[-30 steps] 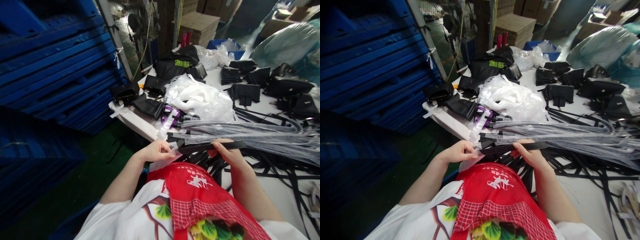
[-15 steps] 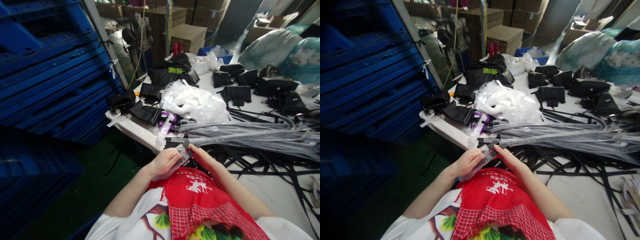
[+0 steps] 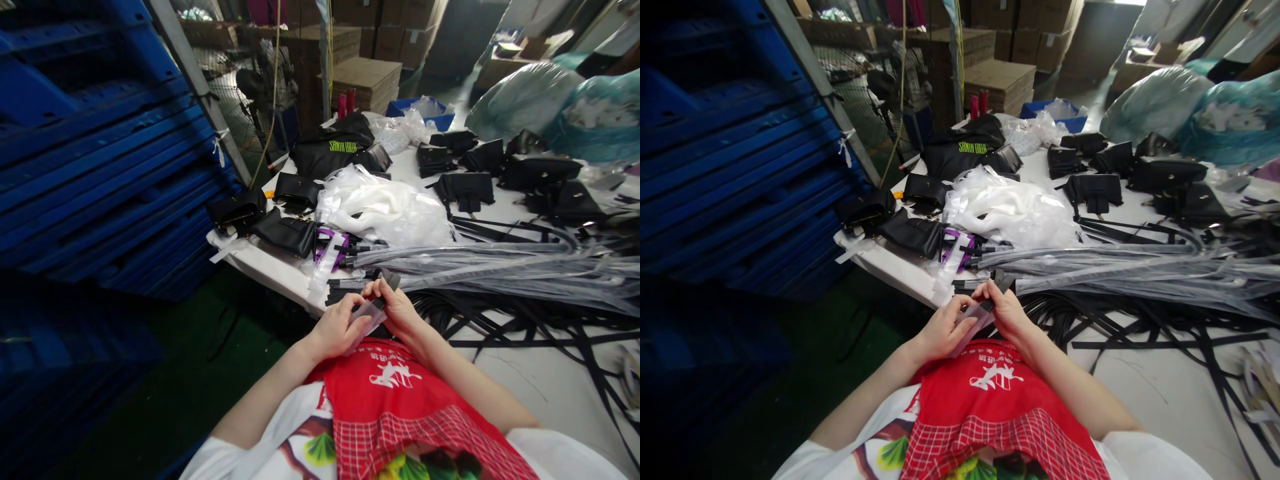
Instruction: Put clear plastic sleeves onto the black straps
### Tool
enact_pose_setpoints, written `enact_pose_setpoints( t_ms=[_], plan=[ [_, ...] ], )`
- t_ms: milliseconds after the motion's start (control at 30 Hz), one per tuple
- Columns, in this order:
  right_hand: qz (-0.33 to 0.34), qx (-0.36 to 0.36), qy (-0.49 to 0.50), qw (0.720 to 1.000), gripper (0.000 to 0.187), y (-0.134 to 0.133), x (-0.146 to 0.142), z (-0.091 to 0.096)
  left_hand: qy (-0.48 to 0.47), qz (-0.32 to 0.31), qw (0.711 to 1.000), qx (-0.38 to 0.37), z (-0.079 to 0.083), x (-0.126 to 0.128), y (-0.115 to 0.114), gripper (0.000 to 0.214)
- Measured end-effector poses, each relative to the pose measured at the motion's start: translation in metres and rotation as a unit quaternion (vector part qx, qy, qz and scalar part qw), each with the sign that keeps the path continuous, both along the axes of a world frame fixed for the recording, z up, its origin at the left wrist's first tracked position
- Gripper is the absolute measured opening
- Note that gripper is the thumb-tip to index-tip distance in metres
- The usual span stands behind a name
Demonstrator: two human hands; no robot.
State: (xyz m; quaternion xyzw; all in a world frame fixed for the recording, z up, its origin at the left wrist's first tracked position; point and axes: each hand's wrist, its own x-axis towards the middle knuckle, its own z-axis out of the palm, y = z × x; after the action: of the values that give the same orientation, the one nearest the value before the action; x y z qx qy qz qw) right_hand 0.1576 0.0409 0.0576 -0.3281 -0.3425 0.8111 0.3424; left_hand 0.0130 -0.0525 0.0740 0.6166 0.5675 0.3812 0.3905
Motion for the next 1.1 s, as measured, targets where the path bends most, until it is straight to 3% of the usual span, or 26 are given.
enact_pose_setpoints(
  t_ms=[100, 167, 267, 333, 500, 633, 800, 867, 1000, 1100],
  plan=[
    [-0.015, 0.024, -0.034, 0.999, 0.045, -0.002, 0.000, -0.002, -0.029, 0.029, 0.998, -0.037, -0.009, 0.003, 0.002, 0.051],
    [-0.029, 0.055, -0.052, 0.997, 0.045, -0.003, 0.001, -0.003, -0.057, 0.018, 0.993, -0.099, -0.015, 0.004, 0.005, 0.049],
    [-0.027, 0.103, -0.086, 0.991, 0.045, -0.003, 0.003, -0.005, -0.172, -0.080, 0.952, -0.238, -0.023, 0.004, 0.011, 0.045],
    [-0.012, 0.119, -0.108, 0.987, 0.046, -0.002, 0.005, -0.007, -0.250, -0.142, 0.916, -0.280, -0.025, 0.004, 0.014, 0.049],
    [-0.021, 0.171, -0.128, 0.977, 0.047, 0.002, 0.007, -0.009, -0.314, -0.134, 0.908, -0.242, -0.023, 0.004, 0.018, 0.048],
    [-0.021, 0.151, -0.153, 0.976, 0.047, 0.003, 0.008, -0.010, -0.329, -0.148, 0.904, -0.228, -0.018, 0.006, 0.022, 0.048],
    [0.037, 0.127, -0.172, 0.976, 0.061, -0.002, 0.012, -0.005, -0.280, -0.180, 0.925, -0.182, -0.014, 0.008, 0.028, 0.042],
    [0.036, 0.143, -0.163, 0.976, 0.059, 0.000, 0.014, 0.001, -0.228, -0.185, 0.944, -0.153, -0.012, 0.008, 0.030, 0.040],
    [-0.051, 0.146, -0.126, 0.980, 0.044, 0.012, 0.019, 0.016, -0.025, -0.137, 0.987, -0.082, -0.006, 0.010, 0.030, 0.031],
    [-0.108, 0.115, -0.131, 0.979, 0.033, 0.020, 0.023, 0.022, 0.080, -0.086, 0.992, -0.052, -0.003, 0.013, 0.029, 0.023]
  ],
)
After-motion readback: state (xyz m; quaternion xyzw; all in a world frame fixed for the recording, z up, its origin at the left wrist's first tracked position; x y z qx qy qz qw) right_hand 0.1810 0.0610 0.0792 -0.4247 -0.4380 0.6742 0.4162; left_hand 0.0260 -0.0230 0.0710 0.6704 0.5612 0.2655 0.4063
